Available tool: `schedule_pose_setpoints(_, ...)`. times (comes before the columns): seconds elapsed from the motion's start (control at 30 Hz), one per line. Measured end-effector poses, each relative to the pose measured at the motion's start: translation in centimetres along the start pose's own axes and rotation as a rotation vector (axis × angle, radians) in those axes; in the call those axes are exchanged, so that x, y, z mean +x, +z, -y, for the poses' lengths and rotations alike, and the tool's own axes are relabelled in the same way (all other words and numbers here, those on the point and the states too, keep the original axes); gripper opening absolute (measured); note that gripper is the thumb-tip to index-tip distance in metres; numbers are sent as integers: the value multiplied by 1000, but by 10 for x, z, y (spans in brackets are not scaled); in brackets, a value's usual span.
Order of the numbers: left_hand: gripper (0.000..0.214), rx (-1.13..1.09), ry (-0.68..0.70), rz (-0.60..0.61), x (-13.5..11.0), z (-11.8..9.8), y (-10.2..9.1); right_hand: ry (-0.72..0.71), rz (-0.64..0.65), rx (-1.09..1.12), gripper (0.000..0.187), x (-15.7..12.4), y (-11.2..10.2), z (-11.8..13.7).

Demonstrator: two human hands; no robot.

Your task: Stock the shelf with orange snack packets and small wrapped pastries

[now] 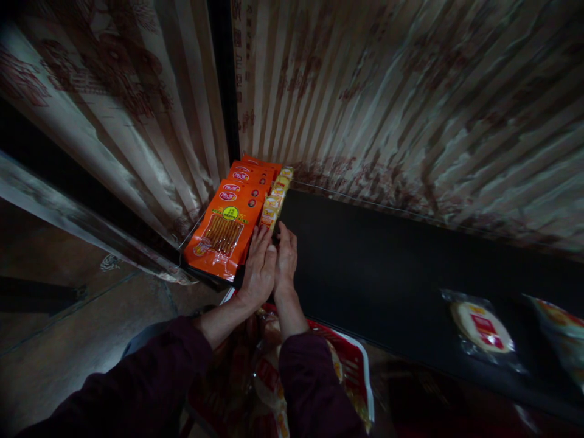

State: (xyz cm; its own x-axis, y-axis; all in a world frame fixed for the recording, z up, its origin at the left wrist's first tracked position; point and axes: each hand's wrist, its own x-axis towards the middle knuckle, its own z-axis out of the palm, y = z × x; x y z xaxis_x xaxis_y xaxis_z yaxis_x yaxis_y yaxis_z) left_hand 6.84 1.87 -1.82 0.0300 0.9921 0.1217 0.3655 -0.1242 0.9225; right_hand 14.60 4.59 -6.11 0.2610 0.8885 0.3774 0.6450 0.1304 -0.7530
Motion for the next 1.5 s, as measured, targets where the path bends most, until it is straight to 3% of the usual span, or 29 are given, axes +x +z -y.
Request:
schedule_pose_setpoints(0.3,49,-7,45,-11,-5,2,0,-18,8,10,51,-8,-6,-2)
schedule_pose_setpoints(0.63,51,8,26,5,-4,-1,-1,17,112,120,53,-5,-12,5)
schedule_pose_setpoints(1.5,50,-43,38,-13,3,7,2,-3,95,74,48,-4,-8,6)
